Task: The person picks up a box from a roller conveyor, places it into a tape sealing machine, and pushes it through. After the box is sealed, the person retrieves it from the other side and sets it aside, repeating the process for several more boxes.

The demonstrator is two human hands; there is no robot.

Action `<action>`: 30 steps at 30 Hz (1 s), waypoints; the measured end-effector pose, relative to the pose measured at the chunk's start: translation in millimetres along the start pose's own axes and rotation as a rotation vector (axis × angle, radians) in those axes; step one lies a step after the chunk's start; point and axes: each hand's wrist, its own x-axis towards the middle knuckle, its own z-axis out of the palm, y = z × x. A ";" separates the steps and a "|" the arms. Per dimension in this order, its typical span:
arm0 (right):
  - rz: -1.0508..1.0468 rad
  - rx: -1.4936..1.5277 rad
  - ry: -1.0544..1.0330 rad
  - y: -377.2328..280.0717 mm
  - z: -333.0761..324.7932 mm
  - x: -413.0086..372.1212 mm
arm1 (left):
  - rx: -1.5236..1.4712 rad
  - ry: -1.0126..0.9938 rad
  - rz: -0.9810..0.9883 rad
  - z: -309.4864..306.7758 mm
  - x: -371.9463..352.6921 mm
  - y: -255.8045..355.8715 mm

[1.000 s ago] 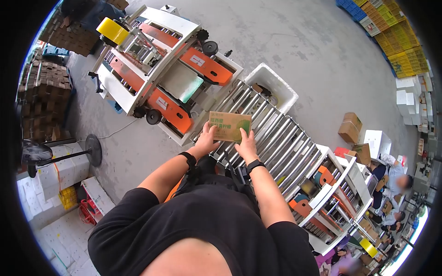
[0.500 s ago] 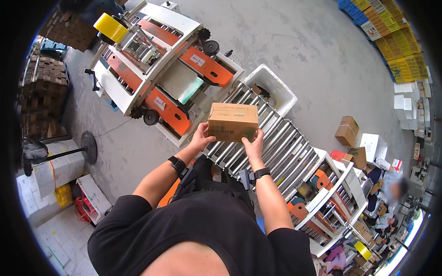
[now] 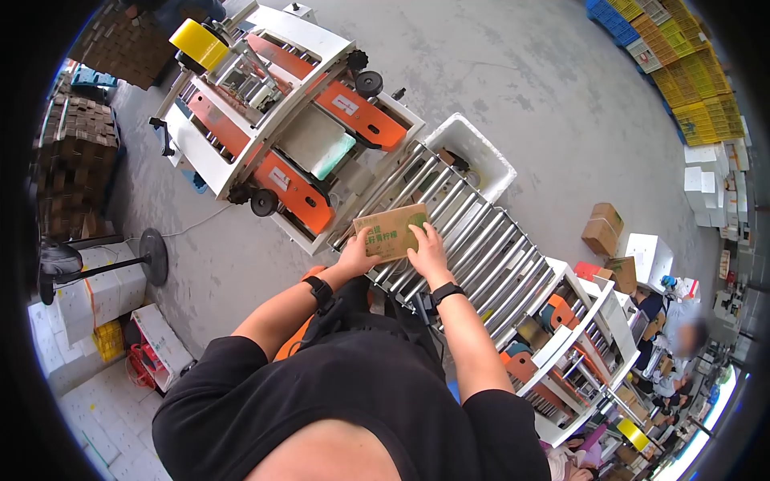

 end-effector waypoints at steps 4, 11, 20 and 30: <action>0.022 -0.258 -0.019 -19.4 8.6 -14.2 | 0.204 -0.163 0.066 -6.8 -22.5 1.7; 0.125 -0.319 -0.136 -33.9 -4.6 1.5 | 0.573 -0.042 0.062 12.4 -7.0 5.4; 0.177 -0.175 0.095 -20.0 24.3 -18.0 | 0.594 -0.027 0.194 0.1 -3.9 0.3; 0.014 -0.046 0.077 -55.2 32.6 120.4 | 0.347 0.253 0.089 -43.8 44.5 -8.0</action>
